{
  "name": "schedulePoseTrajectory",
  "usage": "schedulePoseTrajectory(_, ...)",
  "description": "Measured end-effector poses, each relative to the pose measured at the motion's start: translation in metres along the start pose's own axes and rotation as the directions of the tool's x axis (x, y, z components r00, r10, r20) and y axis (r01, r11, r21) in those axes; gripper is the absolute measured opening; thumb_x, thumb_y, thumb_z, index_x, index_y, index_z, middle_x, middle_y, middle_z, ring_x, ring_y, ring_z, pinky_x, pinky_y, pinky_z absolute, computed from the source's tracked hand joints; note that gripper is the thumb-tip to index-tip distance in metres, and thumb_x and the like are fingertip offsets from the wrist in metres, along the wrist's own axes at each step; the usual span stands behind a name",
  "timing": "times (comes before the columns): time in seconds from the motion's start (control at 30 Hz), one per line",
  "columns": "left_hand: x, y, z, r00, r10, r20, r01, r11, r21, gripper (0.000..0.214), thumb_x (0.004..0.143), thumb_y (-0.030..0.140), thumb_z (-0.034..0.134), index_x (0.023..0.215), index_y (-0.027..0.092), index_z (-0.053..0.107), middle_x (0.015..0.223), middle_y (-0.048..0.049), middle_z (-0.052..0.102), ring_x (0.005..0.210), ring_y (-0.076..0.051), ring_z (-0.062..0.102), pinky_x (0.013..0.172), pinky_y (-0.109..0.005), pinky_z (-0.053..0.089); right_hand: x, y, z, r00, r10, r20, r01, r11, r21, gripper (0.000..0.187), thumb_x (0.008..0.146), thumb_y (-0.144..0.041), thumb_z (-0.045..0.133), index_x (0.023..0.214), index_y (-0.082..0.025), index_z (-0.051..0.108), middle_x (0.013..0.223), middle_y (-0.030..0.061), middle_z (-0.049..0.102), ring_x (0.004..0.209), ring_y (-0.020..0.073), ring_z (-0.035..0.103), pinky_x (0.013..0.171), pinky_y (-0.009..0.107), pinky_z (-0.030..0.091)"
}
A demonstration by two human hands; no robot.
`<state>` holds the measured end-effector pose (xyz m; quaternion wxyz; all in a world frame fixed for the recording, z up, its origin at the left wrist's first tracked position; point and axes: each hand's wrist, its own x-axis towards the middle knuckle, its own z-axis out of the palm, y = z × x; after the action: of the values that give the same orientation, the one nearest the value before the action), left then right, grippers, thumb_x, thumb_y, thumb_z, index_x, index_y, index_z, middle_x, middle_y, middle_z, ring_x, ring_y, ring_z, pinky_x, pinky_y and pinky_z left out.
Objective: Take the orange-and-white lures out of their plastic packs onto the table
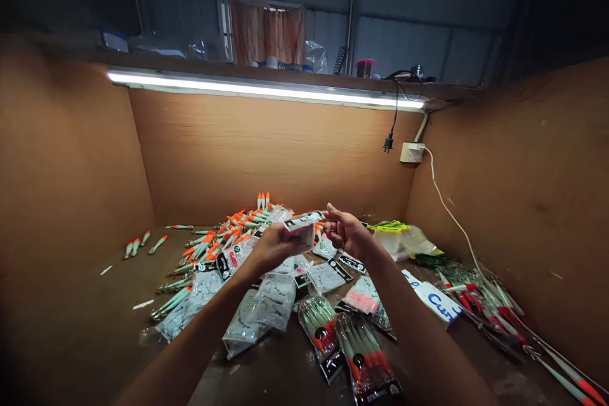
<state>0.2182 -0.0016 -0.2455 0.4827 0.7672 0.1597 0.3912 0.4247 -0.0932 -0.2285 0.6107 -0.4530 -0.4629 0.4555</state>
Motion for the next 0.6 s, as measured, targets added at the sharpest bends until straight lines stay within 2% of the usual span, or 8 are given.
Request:
schedulePoseTrajectory(0.07, 0.005, -0.002, -0.001, 0.976, -0.212, -0.042, 0.186, 0.924, -0.334, 0.02, 0.071, 0.023, 0.079, 0.088, 0.015, 0.073, 0.076, -0.0039, 0.072, 0.068, -0.019, 0.068, 0.07, -0.031, 0.057, -0.002, -0.004, 0.0, 0.988, -0.141, -0.063, 0.131, 0.98, -0.152, 0.049, 0.079, -0.062, 0.07, 0.102, -0.019, 0.07, 0.068, -0.0018, 0.063, 0.044, 0.0062, 0.035, 0.042, 0.022, 0.024)
schedulePoseTrajectory(0.1, 0.007, -0.003, -0.001, 0.955, -0.291, -0.051, 0.234, 0.851, -0.47, 0.025, 0.071, 0.024, 0.08, 0.092, 0.014, 0.072, 0.079, -0.0048, 0.073, 0.067, -0.018, 0.069, 0.068, -0.032, 0.058, -0.003, -0.004, 0.002, 0.976, -0.206, -0.075, 0.18, 0.948, -0.262, 0.048, 0.08, -0.06, 0.071, 0.104, -0.019, 0.072, 0.073, 0.0001, 0.067, 0.049, 0.0077, 0.043, 0.045, 0.022, 0.03)
schedulePoseTrajectory(0.17, 0.01, -0.005, 0.0, 0.924, -0.376, -0.067, 0.256, 0.741, -0.621, 0.029, 0.072, 0.025, 0.082, 0.095, 0.012, 0.07, 0.081, -0.0069, 0.074, 0.065, -0.018, 0.069, 0.065, -0.033, 0.06, -0.006, -0.002, 0.007, 0.958, -0.282, -0.046, 0.227, 0.85, -0.475, 0.04, 0.08, -0.054, 0.074, 0.1, -0.019, 0.075, 0.085, 0.0037, 0.074, 0.064, 0.0126, 0.058, 0.056, 0.024, 0.041)
schedulePoseTrajectory(0.27, 0.011, -0.009, 0.003, 0.932, -0.352, -0.082, 0.216, 0.724, -0.655, 0.031, 0.07, 0.026, 0.085, 0.093, 0.01, 0.07, 0.083, -0.0088, 0.076, 0.067, -0.018, 0.071, 0.067, -0.032, 0.061, -0.011, 0.004, 0.02, 0.938, -0.346, -0.012, 0.237, 0.667, -0.707, 0.024, 0.082, -0.043, 0.073, 0.09, -0.021, 0.078, 0.092, 0.0053, 0.077, 0.081, 0.0195, 0.066, 0.072, 0.03, 0.047)
schedulePoseTrajectory(0.37, 0.01, -0.01, 0.007, 0.947, -0.299, -0.117, 0.168, 0.773, -0.612, 0.037, 0.068, 0.031, 0.089, 0.095, 0.012, 0.073, 0.087, -0.0085, 0.078, 0.069, -0.019, 0.072, 0.064, -0.029, 0.06, -0.016, 0.005, 0.03, 0.88, -0.465, -0.094, 0.187, 0.521, -0.833, 0.012, 0.082, -0.035, 0.072, 0.083, -0.024, 0.077, 0.089, 0.0034, 0.077, 0.081, 0.0212, 0.067, 0.073, 0.032, 0.045)
schedulePoseTrajectory(0.47, 0.009, -0.008, 0.009, 0.969, -0.214, -0.128, 0.106, 0.818, -0.566, 0.045, 0.069, 0.035, 0.088, 0.106, 0.016, 0.073, 0.092, -0.0074, 0.079, 0.073, -0.019, 0.073, 0.065, -0.028, 0.059, -0.018, 0.003, 0.033, 0.884, -0.458, -0.093, 0.174, 0.508, -0.843, 0.008, 0.082, -0.03, 0.073, 0.077, -0.024, 0.074, 0.082, 0.0018, 0.075, 0.075, 0.0199, 0.065, 0.07, 0.033, 0.045)
schedulePoseTrajectory(0.53, 0.009, -0.006, 0.008, 0.974, -0.175, -0.146, 0.066, 0.83, -0.555, 0.044, 0.071, 0.035, 0.087, 0.108, 0.015, 0.073, 0.092, -0.0071, 0.079, 0.074, -0.019, 0.073, 0.067, -0.027, 0.059, -0.02, 0.002, 0.034, 0.887, -0.461, -0.036, 0.237, 0.521, -0.82, 0.009, 0.083, -0.027, 0.072, 0.075, -0.023, 0.071, 0.077, 0.0017, 0.071, 0.07, 0.0189, 0.063, 0.068, 0.033, 0.045)
schedulePoseTrajectory(0.6, 0.01, -0.007, 0.006, 0.953, -0.265, -0.149, 0.129, 0.797, -0.59, 0.036, 0.072, 0.032, 0.086, 0.1, 0.012, 0.073, 0.085, -0.0075, 0.078, 0.071, -0.018, 0.072, 0.067, -0.026, 0.059, -0.023, 0.003, 0.035, 0.825, -0.559, 0.09, 0.399, 0.461, -0.793, 0.011, 0.087, -0.026, 0.068, 0.076, -0.023, 0.068, 0.079, 0.003, 0.069, 0.076, 0.0199, 0.062, 0.072, 0.034, 0.048)
